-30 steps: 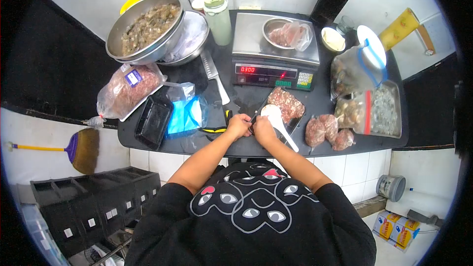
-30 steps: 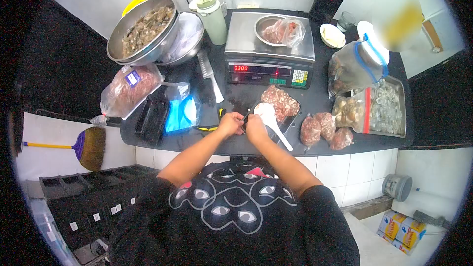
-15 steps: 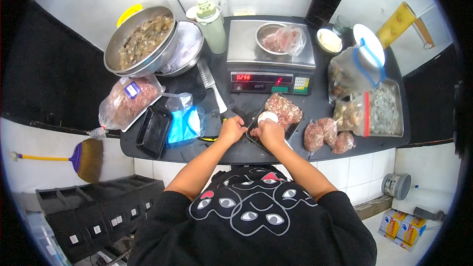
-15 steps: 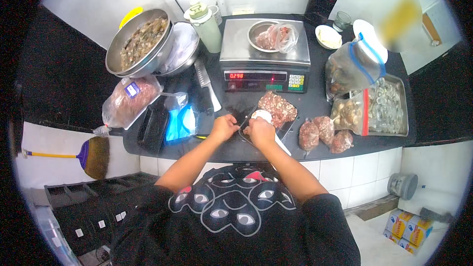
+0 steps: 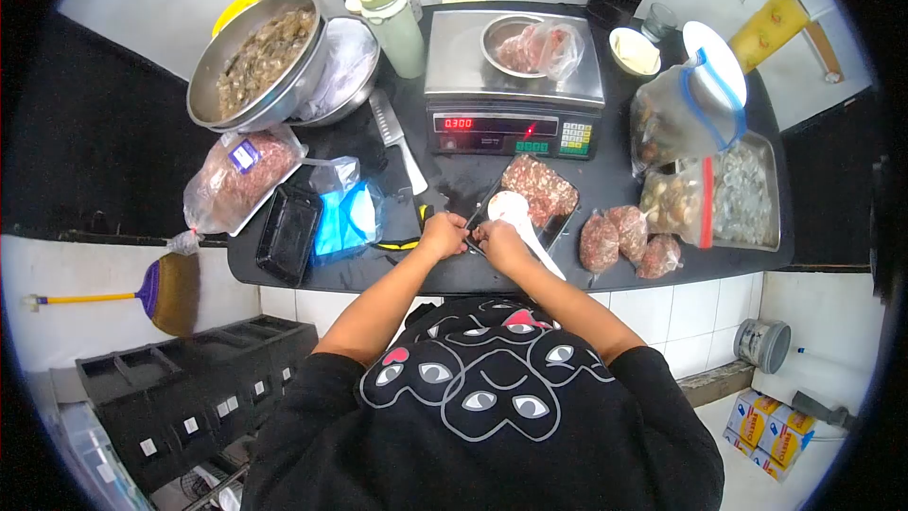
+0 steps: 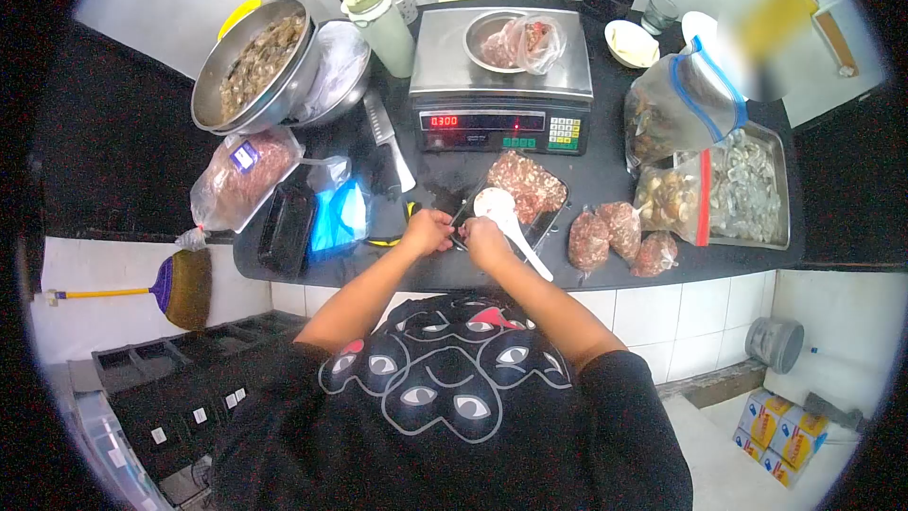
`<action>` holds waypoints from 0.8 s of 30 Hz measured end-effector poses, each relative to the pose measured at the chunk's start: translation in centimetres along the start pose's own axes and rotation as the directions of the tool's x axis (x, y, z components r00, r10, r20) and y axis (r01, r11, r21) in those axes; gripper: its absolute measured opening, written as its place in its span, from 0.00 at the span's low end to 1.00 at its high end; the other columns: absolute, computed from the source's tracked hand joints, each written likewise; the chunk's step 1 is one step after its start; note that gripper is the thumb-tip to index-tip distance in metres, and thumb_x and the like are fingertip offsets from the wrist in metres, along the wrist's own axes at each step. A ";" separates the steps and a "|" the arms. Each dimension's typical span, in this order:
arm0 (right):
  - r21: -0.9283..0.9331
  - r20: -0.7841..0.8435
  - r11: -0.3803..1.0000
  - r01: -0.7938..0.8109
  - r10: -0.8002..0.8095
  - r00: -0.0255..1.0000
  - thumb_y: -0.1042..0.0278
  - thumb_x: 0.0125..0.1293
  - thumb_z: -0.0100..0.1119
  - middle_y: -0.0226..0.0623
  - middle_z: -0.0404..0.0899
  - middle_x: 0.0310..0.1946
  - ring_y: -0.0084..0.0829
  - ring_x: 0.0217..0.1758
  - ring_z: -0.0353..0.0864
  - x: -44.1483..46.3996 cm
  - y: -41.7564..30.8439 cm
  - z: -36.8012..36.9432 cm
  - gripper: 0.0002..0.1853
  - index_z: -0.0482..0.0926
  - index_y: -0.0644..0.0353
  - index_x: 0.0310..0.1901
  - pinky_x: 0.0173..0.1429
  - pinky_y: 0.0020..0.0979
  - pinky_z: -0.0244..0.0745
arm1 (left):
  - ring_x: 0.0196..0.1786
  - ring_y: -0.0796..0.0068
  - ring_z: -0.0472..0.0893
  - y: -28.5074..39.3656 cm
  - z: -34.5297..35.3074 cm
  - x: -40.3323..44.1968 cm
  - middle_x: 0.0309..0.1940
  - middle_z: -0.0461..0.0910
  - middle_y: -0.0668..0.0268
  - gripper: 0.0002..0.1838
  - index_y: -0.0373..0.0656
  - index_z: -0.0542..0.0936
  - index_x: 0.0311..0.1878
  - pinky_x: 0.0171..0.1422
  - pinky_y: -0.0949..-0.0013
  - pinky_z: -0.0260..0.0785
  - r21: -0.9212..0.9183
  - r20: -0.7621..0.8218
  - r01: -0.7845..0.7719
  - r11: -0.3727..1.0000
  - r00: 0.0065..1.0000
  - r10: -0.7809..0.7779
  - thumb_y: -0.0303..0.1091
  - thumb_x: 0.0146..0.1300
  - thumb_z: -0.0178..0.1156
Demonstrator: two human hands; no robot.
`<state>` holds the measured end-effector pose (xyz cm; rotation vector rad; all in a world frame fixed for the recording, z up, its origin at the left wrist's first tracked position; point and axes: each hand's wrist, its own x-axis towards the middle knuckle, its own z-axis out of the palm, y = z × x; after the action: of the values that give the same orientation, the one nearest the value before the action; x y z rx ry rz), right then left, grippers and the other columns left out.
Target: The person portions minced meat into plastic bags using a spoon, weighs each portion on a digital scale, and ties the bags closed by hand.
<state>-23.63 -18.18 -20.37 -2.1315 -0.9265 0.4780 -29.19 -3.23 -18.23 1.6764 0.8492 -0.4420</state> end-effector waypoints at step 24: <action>0.422 0.097 0.846 -0.326 0.315 0.944 0.73 0.53 0.63 0.32 0.81 0.24 0.21 0.25 0.79 0.7 0.5 -5.9 0.03 0.80 0.61 0.29 0.28 0.23 0.74 | 0.21 0.75 0.80 -1.7 0.4 0.2 0.26 0.80 0.62 0.08 0.34 0.76 0.41 0.21 0.73 0.73 -0.074 0.000 -0.003 0.997 1.000 0.003 0.23 0.56 0.59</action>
<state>-19.45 -20.76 -16.93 -1.8668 -0.4144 0.7999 -30.25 -3.43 -19.69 1.6094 0.8530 -0.4037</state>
